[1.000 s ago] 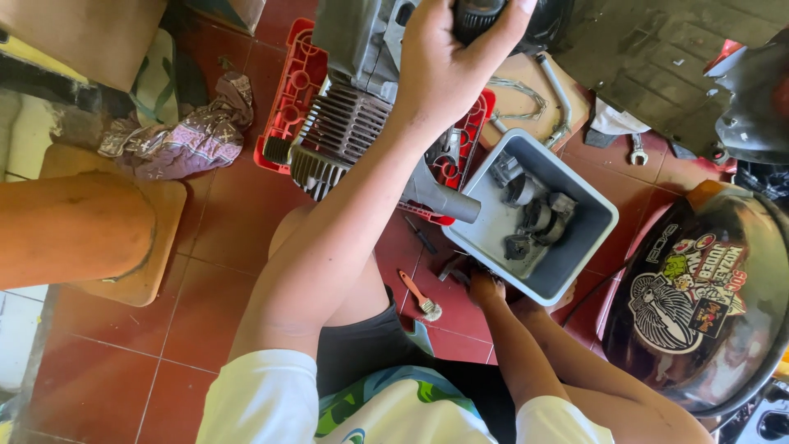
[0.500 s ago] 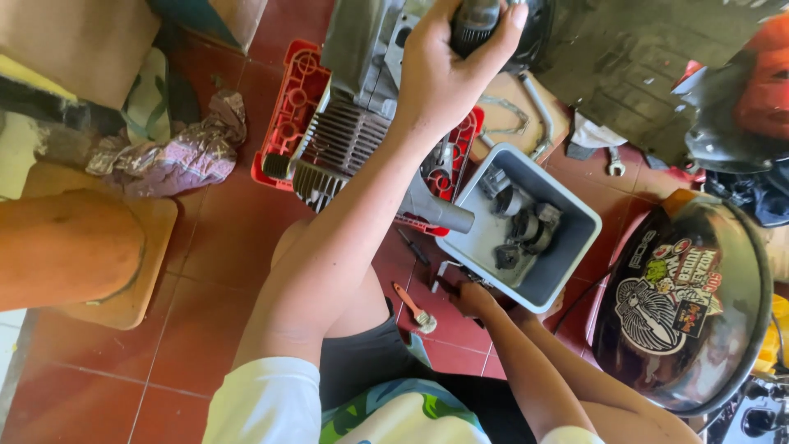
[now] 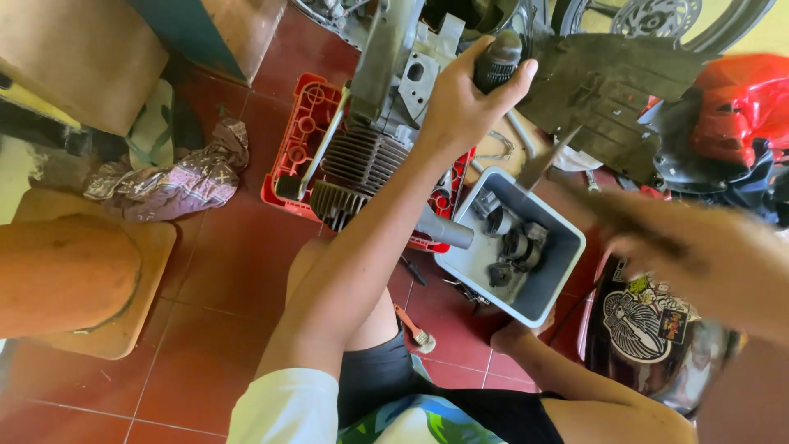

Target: Cleaning a motorcycle piston and other small engine components using a brush and cleaning solution in a workshop environment.

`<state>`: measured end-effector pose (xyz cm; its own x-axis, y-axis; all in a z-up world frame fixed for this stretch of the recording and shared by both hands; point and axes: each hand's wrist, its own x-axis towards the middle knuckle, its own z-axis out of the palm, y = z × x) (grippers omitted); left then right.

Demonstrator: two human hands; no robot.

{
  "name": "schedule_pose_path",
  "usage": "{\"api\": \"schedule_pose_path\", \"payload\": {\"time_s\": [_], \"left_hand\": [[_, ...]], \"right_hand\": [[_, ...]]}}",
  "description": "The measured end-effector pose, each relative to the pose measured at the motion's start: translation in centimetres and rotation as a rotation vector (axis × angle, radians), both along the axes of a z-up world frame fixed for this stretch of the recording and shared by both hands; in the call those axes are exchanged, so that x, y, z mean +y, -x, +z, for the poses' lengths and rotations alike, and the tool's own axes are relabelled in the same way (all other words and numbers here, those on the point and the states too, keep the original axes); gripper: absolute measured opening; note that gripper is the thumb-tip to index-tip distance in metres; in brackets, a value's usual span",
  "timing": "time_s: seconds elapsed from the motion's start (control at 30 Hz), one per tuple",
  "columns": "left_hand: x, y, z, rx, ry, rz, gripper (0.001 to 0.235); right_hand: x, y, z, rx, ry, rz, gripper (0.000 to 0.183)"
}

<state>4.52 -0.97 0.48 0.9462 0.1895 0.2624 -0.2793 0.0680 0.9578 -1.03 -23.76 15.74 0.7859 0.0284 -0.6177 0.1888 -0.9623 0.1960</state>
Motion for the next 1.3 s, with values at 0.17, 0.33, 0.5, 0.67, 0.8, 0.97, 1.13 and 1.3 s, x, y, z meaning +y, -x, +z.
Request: {"api": "schedule_pose_path", "payload": {"time_s": [0.17, 0.33, 0.5, 0.67, 0.8, 0.97, 1.13, 1.3], "left_hand": [[-0.8, -1.4, -2.4, -0.168, -0.133, 0.092, 0.033], [-1.2, -1.9, -2.9, -0.090, -0.162, 0.061, 0.031], [-1.5, -2.3, -3.4, -0.160, -0.175, 0.073, 0.031], [-2.6, -1.8, -4.3, -0.124, -0.211, 0.096, 0.028], [-2.1, -1.7, -3.5, -0.154, -0.202, 0.063, 0.029], [-0.9, -0.2, -1.9, -0.205, -0.142, 0.130, 0.029], [-0.5, 1.5, 0.2, -0.077, 0.005, 0.041, 0.029], [-0.8, 2.3, 0.5, -0.051, -0.062, 0.050, 0.029]], "right_hand": [[0.0, -3.2, 0.3, -0.431, -0.739, 0.153, 0.035], [1.6, -3.7, 1.5, -0.618, -0.361, 0.464, 0.065], [1.9, -3.2, 0.8, -0.689, -0.502, 0.661, 0.055], [2.2, -3.1, 0.8, -0.551, -0.770, 0.285, 0.056], [-0.5, -3.8, -0.3, -0.591, -0.874, 0.279, 0.057], [-1.8, -2.8, -2.2, -0.576, -0.933, 0.256, 0.056], [-2.2, -1.3, -3.3, -0.647, -0.958, 0.486, 0.051], [-4.3, 0.5, -5.2, -0.806, -0.799, 0.439, 0.047]]}}
